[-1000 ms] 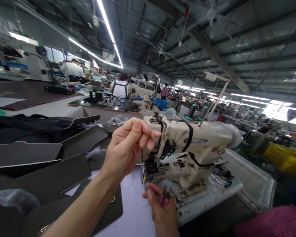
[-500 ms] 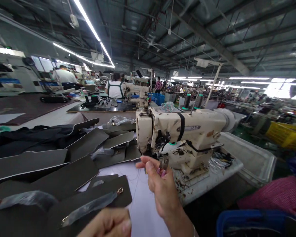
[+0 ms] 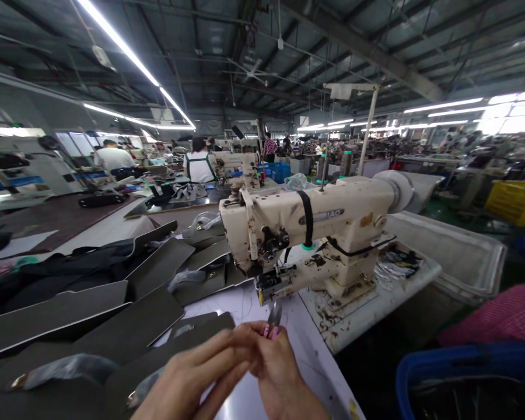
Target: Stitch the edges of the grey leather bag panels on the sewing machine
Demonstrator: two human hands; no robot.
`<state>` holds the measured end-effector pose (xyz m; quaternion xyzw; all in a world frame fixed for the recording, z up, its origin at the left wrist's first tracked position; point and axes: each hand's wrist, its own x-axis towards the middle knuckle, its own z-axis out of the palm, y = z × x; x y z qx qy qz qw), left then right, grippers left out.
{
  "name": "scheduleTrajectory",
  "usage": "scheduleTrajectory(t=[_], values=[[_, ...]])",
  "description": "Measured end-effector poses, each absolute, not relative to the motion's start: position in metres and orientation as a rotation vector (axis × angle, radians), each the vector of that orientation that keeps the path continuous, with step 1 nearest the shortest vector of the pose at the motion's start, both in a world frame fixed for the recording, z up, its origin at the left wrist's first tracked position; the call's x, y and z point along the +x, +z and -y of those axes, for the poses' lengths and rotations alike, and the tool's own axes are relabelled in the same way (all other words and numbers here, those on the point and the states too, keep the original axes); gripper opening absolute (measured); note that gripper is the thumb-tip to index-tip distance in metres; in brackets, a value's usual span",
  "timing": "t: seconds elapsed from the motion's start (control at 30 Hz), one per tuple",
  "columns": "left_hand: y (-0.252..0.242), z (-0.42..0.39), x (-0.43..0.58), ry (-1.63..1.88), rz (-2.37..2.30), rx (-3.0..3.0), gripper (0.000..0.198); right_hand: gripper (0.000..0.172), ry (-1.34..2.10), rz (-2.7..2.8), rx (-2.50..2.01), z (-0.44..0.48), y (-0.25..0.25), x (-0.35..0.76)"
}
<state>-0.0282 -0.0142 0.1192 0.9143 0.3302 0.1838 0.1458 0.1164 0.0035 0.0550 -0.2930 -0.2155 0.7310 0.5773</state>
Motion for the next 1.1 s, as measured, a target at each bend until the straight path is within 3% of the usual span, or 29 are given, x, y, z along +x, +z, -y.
scheduleTrajectory(t=[0.2, 0.3, 0.43, 0.5, 0.6, 0.73, 0.87, 0.9, 0.97, 1.03, 1.1], values=[[0.196, -0.054, -0.035, 0.374, -0.868, 3.508, 0.032, 0.043, 1.638, 0.445, -0.841, -0.013, 0.041, 0.13], [0.214, -0.074, -0.035, 0.565, -0.856, 3.571, 0.027, 0.045, 1.582, 0.281, -0.778, -0.029, 0.049, 0.139], [0.212, -0.091, -0.015, 1.159, -1.1, 3.42, 0.006, 0.036, 1.602, 0.151, -0.657, -0.052, 0.064, 0.139], [0.207, -0.094, -0.003, 1.334, -1.234, 3.33, 0.009, 0.029, 1.645, 0.105, -0.642, -0.061, 0.071, 0.134], [0.204, -0.091, 0.01, 1.369, -1.43, 3.287, 0.02, 0.026, 1.763, 0.035, -0.615, -0.07, 0.081, 0.124], [0.206, -0.08, 0.01, 1.348, -1.685, 3.238, 0.017, 0.017, 1.927, -0.023, -0.583, -0.073, 0.092, 0.101], [0.199, -0.073, -0.004, 1.454, -1.59, 3.267, 0.005, 0.016, 1.969, 0.012, -0.602, -0.059, 0.084, 0.076], [0.193, -0.072, -0.01, 1.475, -1.456, 3.299, 0.013, 0.018, 1.959, 0.05, -0.623, -0.053, 0.078, 0.073], [0.181, -0.07, -0.024, 1.282, -1.036, 3.428, 0.027, 0.023, 1.928, 0.157, -0.68, -0.04, 0.061, 0.072], [0.171, -0.07, -0.039, 0.885, -0.621, 3.541, 0.025, 0.025, 1.895, 0.288, -0.733, -0.029, 0.045, 0.079], [0.167, -0.071, -0.05, 0.56, -0.5, 3.544, 0.024, 0.024, 1.787, 0.392, -0.787, -0.026, 0.037, 0.092]])
